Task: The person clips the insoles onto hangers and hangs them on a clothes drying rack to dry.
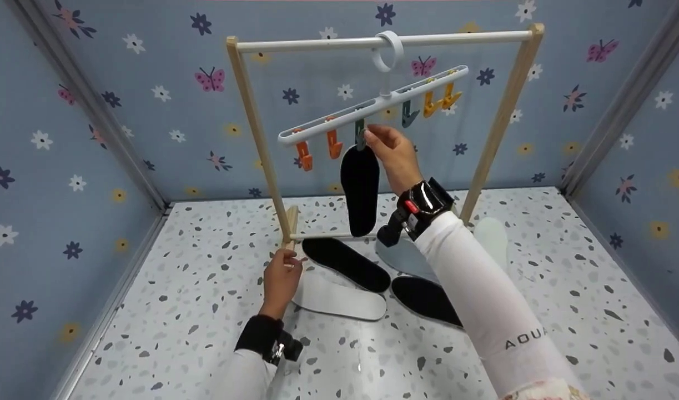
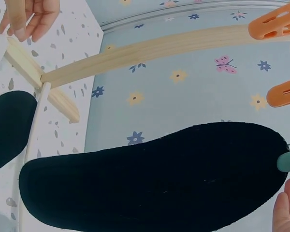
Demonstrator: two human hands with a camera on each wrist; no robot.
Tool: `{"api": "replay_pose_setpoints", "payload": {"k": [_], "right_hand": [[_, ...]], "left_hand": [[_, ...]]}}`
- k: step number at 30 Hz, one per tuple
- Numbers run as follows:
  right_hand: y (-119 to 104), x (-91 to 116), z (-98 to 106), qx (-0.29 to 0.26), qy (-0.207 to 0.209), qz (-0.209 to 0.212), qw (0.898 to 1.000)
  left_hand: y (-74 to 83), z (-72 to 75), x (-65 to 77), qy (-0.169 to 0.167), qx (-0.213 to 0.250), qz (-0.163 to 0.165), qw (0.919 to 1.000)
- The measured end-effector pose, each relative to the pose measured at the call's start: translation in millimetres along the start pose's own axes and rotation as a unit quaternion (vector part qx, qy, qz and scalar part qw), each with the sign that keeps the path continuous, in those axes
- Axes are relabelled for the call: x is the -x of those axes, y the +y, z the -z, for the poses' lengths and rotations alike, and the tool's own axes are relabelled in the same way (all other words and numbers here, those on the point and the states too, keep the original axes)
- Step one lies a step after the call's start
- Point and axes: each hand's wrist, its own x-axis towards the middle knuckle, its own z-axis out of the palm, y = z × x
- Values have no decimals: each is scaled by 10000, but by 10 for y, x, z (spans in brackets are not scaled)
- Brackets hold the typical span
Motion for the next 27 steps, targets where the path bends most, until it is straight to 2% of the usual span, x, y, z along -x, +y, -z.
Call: {"api": "replay_pose_setpoints", "payload": {"k": [5,15,20,24,27], "right_hand": [[20,39,23,15,69,-38,10000],[99,104,33,258,243,-154,9993],[125,129,52,244,409,33,9989],[158,153,73,205,442,55,9988],[178,172,78,133,417,40,9990]], "left_hand": [[-68,56,65,-10,-239,181,9995],[-259,140,157,2,-629,775,9950],[-293,191,226,-167,-679,1167,9907],[-312,214,274,-240,-871,1312,9872],[-318,216,301,-277,-847,1481,9849]]}}
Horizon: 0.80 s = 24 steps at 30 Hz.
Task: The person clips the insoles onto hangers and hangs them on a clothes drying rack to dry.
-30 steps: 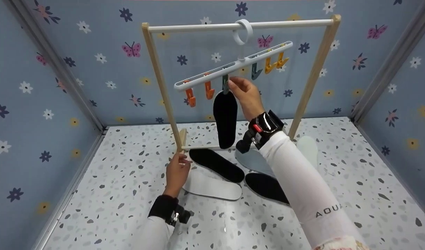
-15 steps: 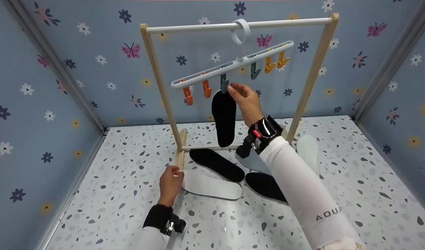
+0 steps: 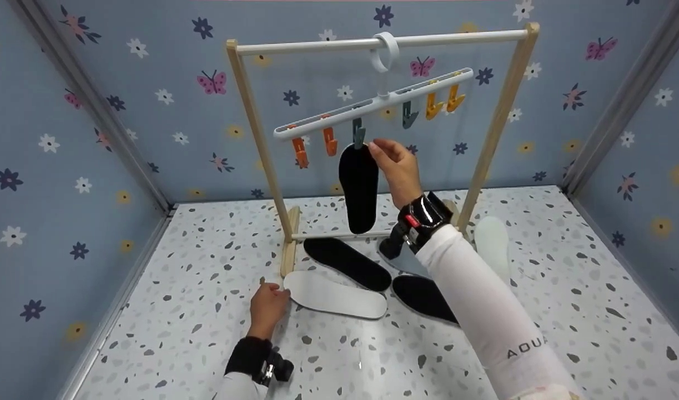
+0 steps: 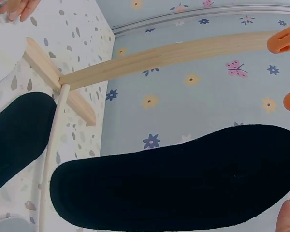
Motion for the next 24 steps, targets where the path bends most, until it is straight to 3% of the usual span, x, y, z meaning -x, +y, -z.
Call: {"api": "replay_pose_setpoints", "payload": {"k": [5,12,18,24], "right_hand": [[47,24,-6,-109,-9,-2,9999],[89,80,-39,-258,-55,-146,9995],[111,115,-47,-280,-286,-150,9991],[125,146,-50,-272,-493,-179,9983]], "left_hand": [[-11,-1,16,-103,299,427,9986],[-27,-29,-6,-260,864,705,9934],[-8,-47,6,-377,1063,692,9912],[3,-65,-8,-273,967,590,9932]]}}
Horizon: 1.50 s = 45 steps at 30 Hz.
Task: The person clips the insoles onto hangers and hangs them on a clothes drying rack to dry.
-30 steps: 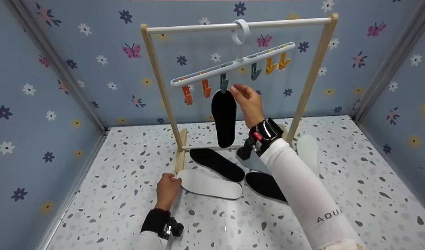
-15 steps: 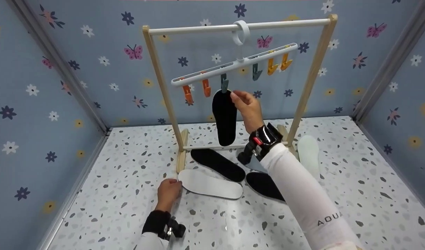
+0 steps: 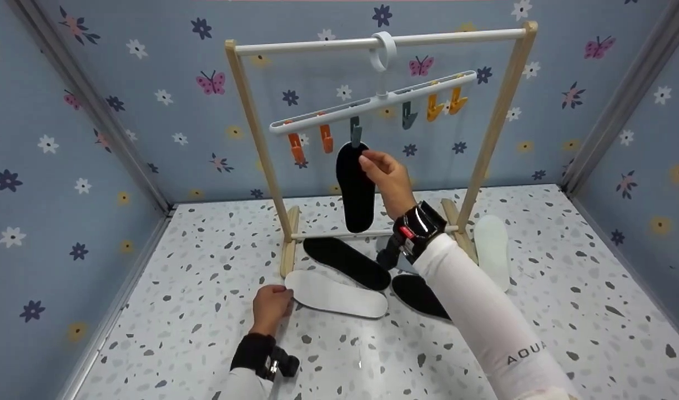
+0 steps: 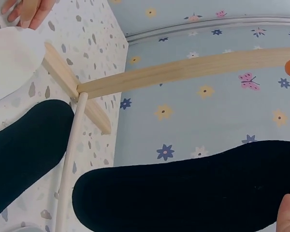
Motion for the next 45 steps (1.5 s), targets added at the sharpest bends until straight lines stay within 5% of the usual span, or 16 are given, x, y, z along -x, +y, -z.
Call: {"api": "replay_pose_setpoints", "payload": {"k": [10,17,24,37,45], "right_hand": [[-11,38,-70,-32,-85,-120,9999],[11,30,-94,-6,-70,-193,9998],[16,29,-131,19,-98,-207,9997],[-23,0,-206,148,-42,-15,9999],[-59,-12,-287,362,117,230,9990]], "left_hand": [[62,-19,-31,-201,412,136,9989],[67,-35,-14,-326,849,-69,9958],[175,-75,36,-563,1849,-80,9811],[473,-155,34,-230,1817,-547,9816],[682,-168,82,-333,2121,-731,9739]]}}
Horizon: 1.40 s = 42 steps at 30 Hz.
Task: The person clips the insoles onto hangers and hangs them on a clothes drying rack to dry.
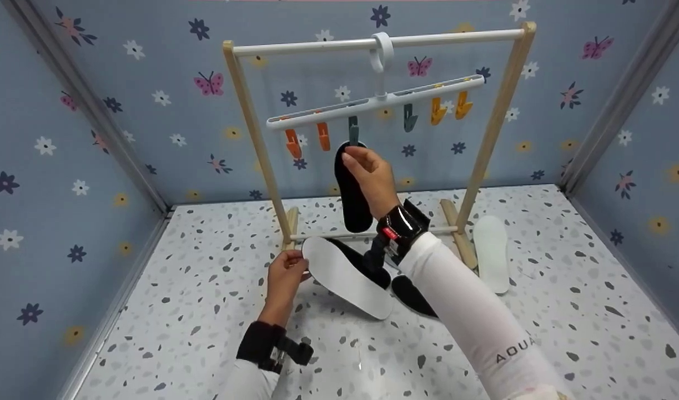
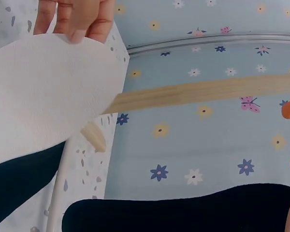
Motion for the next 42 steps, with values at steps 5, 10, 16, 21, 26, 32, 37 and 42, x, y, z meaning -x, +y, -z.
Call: {"api": "replay_pose_setpoints", "payload": {"k": [5,10,16,21,26,32,37,42], "right_hand": [[-27,-24,-62,-145,32,28,9999],[-62,-52,-110,-21,53,78,10000],[-88,-70,-172,50,89,200,9997],[-129,-76,-231,157,110,248,9995],[-173,-87,-302,133,49,226,9996],[-193,-114,-349,310,70,184,9993],[-185,-139,-366,414,55,236,9989],[-139,-148,-396,521,16,220,9984]], "left_hand": [[119,-35,3,-63,118,-105,9999],[245,-42,-15,-59,49,-194,9998],[347,-56,-37,-52,-98,-429,9990],[404,-66,-31,-104,-155,-660,9976],[438,-64,-33,-93,-184,-704,9973],[469,-58,-32,-143,-207,-850,9961],[491,-56,-30,-161,-367,-889,9952],[493,-57,-34,-102,-544,-804,9952]]}}
